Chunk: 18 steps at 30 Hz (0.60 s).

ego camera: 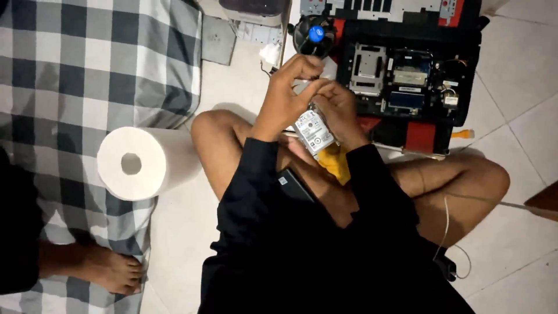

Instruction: A person is repairing a laptop by handling a hard drive and using a precision screwdriver set while sitting on the floor.

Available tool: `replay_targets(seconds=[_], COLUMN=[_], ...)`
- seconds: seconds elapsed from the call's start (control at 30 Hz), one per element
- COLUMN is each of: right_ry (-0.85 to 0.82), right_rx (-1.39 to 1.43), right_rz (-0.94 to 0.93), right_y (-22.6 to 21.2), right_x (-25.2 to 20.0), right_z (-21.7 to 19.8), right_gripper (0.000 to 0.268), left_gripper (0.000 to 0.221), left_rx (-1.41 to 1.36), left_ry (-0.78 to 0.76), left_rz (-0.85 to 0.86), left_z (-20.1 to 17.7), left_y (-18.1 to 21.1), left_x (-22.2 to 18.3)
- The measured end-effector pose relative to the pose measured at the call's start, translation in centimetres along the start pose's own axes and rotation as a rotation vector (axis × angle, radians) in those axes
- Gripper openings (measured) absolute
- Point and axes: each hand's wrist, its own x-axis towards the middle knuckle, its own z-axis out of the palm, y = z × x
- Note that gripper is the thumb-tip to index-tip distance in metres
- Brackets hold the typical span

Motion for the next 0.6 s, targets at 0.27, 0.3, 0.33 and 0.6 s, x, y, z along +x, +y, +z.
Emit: replay_targets(seconds=[0.27, 0.3, 0.33, 0.6], right_ry=[0.041, 0.04, 0.062, 0.252], right_rx=[-0.059, -0.059, -0.181, -0.398], right_rz=[-0.131, -0.135, -0.137, -0.236], right_y=[0.9, 0.5, 0.1, -1.4], right_x=[-0.5, -0.8, -0.9, -1.7], right_z=[0.5, 0.7, 0.8, 3.3], right_gripper=[0.008, 0.008, 0.006, 0.016], left_gripper=[0.011, 0.011, 0.009, 0.02], left_rx=[-0.106, -0.105, -0.104, -0.082], left_ry=[0.01, 0.01, 0.023, 0.021], left_rz=[0.077, 0.082, 0.093, 0.102], left_z=[-0.6, -0.5, -0.3, 0.3], left_y=[-1.3, -1.6, -2.0, -1.6], left_x=[-0.5, -0.5, -0.4, -0.8])
